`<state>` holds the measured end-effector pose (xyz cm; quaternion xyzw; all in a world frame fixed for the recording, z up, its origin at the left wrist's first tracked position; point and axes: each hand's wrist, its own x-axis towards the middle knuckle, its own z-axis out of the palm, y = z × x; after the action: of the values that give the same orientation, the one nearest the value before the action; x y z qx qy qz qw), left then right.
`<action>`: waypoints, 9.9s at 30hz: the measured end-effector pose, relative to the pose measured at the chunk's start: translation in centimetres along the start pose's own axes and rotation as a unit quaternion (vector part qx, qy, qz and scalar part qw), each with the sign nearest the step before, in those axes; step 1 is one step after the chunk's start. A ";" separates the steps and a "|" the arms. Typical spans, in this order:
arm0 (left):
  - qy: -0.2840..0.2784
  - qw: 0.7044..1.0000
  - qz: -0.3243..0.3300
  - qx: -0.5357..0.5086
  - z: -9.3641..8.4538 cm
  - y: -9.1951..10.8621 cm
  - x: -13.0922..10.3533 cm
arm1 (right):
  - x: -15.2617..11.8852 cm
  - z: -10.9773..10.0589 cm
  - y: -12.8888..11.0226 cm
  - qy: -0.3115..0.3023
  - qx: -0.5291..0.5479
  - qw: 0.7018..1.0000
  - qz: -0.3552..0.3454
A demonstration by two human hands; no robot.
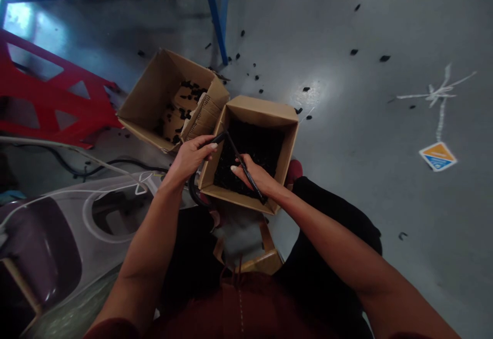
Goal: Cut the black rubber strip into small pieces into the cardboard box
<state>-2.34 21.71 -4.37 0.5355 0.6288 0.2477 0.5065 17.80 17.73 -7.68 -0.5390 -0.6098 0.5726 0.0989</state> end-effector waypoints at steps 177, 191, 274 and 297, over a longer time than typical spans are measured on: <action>-0.044 0.998 -0.005 -0.037 -0.1 -0.4 0.8 | 0.1 0.3 0.6 0.005 0.026 0.998 0.063; -0.016 0.999 -0.008 -0.048 -0.9 0.0 0.7 | 0.1 0.3 -0.1 0.001 0.018 0.998 0.067; -0.148 0.954 0.038 0.257 0.9 -1.6 1.2 | -0.9 3.0 2.2 0.022 0.052 0.998 0.032; -0.182 0.920 0.016 0.346 2.1 -1.6 1.3 | -1.6 3.8 1.8 0.002 0.213 0.966 0.146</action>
<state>-1.01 21.95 -7.01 0.7234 0.5635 -0.0789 0.3911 16.61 13.76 -9.60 -0.5898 -0.3880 0.6967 0.1275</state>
